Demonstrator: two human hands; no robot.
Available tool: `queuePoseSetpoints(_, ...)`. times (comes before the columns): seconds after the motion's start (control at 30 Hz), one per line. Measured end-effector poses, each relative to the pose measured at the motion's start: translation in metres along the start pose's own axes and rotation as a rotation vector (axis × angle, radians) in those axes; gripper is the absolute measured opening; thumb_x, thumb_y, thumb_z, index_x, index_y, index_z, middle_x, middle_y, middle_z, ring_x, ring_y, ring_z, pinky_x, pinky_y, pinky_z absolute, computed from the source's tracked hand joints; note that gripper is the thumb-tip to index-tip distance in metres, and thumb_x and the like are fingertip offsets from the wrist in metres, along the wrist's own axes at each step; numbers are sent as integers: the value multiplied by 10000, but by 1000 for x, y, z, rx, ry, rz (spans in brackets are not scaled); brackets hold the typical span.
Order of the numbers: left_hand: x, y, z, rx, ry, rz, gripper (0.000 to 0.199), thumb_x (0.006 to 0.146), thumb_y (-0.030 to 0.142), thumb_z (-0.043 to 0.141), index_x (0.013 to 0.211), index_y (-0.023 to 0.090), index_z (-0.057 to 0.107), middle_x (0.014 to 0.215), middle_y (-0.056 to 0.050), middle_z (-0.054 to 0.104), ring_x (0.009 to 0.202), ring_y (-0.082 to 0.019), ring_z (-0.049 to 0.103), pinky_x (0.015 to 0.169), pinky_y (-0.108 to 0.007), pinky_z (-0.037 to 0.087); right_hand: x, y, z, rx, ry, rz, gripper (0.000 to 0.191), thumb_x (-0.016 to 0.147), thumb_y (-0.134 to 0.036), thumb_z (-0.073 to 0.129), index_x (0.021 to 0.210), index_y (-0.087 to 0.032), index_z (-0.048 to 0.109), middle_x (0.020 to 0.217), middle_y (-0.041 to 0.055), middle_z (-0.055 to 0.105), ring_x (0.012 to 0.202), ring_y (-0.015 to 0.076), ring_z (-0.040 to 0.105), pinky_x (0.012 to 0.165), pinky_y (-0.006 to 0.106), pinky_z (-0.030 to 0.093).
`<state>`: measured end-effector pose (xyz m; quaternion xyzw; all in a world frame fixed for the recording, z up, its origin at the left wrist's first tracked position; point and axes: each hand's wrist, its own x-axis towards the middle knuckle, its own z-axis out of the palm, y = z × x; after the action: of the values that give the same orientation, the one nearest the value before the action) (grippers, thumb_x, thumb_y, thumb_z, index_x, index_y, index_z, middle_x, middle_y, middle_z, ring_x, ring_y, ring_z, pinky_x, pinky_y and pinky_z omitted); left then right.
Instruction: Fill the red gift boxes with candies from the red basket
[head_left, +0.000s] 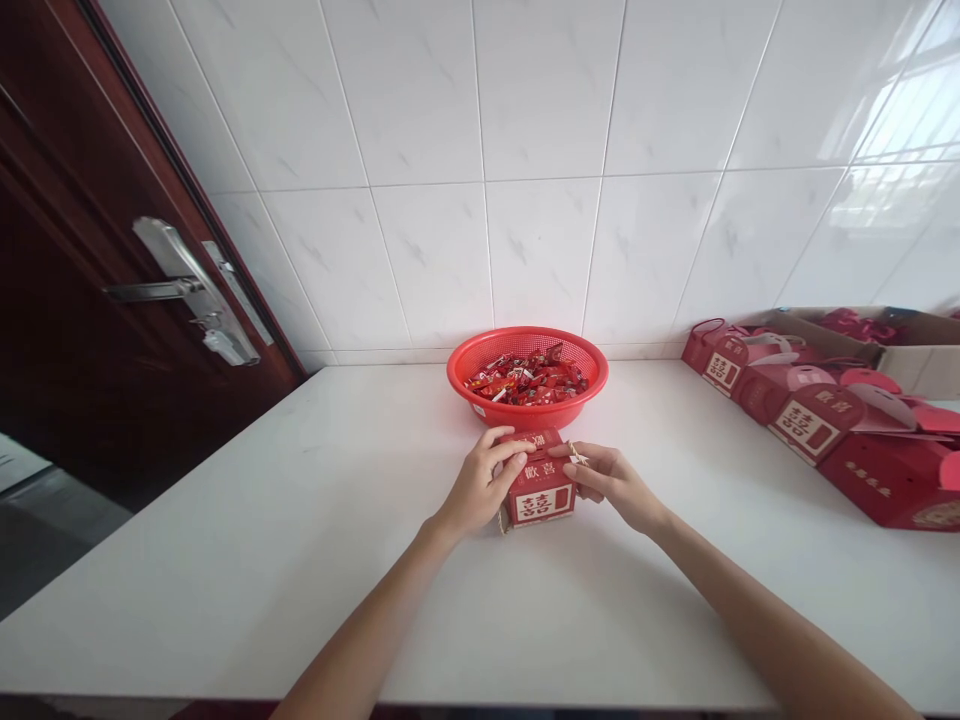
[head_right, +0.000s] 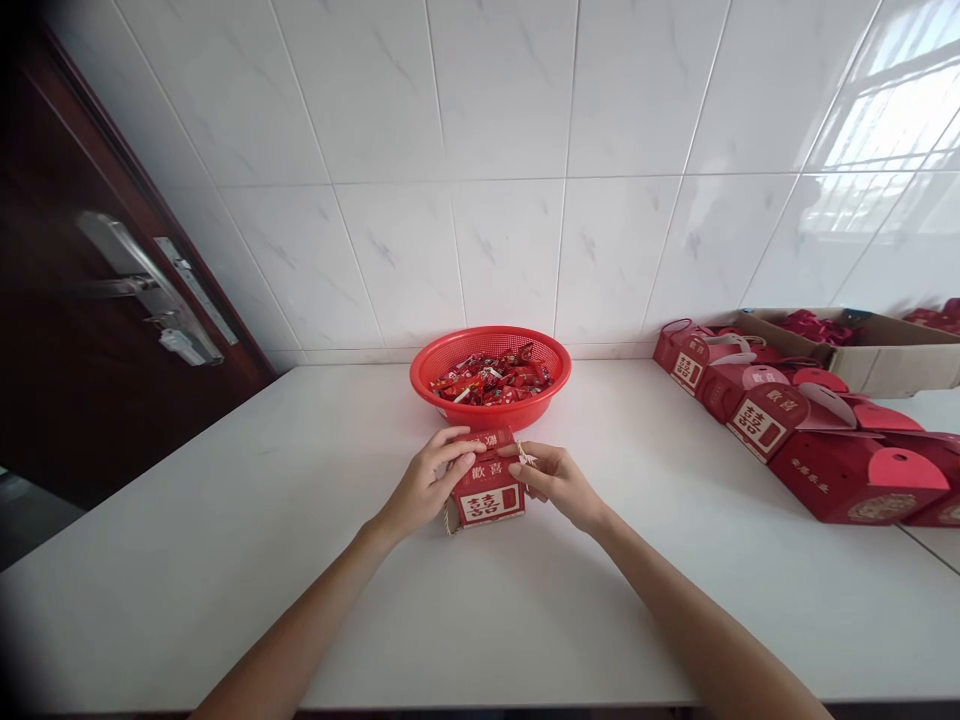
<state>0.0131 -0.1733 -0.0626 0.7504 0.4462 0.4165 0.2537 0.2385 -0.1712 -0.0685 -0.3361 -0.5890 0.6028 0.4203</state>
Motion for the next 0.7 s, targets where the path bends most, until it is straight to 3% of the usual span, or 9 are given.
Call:
queuePoseSetpoints(0.13, 4, 1, -11, 37, 100, 20, 317, 935, 386, 526, 1148, 234, 704, 1265, -95, 615, 1207, -245, 592, 1054, -403, 472, -1, 0, 2, -50, -17, -3, 460, 800, -520, 721, 1089, -163, 692, 592, -51, 475, 530, 78, 354, 506, 251, 234)
queuePoseSetpoints(0.27, 8, 0, -26, 24, 172, -88, 293, 880, 378, 537, 1040, 205, 712, 1118, -82, 690, 1041, -236, 659, 899, -356, 536, -2, -1, 2, -56, -13, -4, 472, 796, -537, 714, 1083, -163, 692, 603, -46, 482, 525, 78, 350, 501, 250, 239)
queuePoseSetpoints(0.37, 9, 1, -35, -4, -7, -210, 316, 854, 441, 563, 990, 198, 714, 974, -63, 735, 960, -249, 676, 855, -355, 530, -2, -2, 2, -66, -12, -9, 480, 793, -545, 713, 1086, -165, 692, 609, -41, 487, 530, 83, 360, 499, 249, 247)
queuePoseSetpoints(0.5, 7, 3, -40, -129, -304, -362, 491, 859, 517, 571, 1234, 206, 628, 1032, -59, 743, 975, -258, 680, 915, -381, 503, -3, -2, 3, -82, -13, -14, 492, 793, -559, 705, 1092, -169, 691, 599, -41, 472, 535, 89, 355, 495, 249, 256)
queuePoseSetpoints(0.6, 6, 6, -40, -177, -341, -378, 524, 867, 546, 559, 1280, 226, 602, 1182, -65, 711, 1146, -273, 627, 993, -374, 461, -3, -3, 3, -94, -24, -23, 500, 801, -564, 696, 1102, -165, 687, 608, -39, 474, 536, 87, 354, 494, 248, 264)
queuePoseSetpoints(0.7, 6, 5, -40, -122, -317, -393, 502, 865, 615, 533, 1113, 205, 684, 1194, -78, 703, 1167, -294, 606, 1005, -381, 438, -4, -4, 4, -110, -26, -26, 506, 815, -564, 682, 1119, -160, 682, 605, -40, 466, 538, 89, 363, 495, 248, 280)
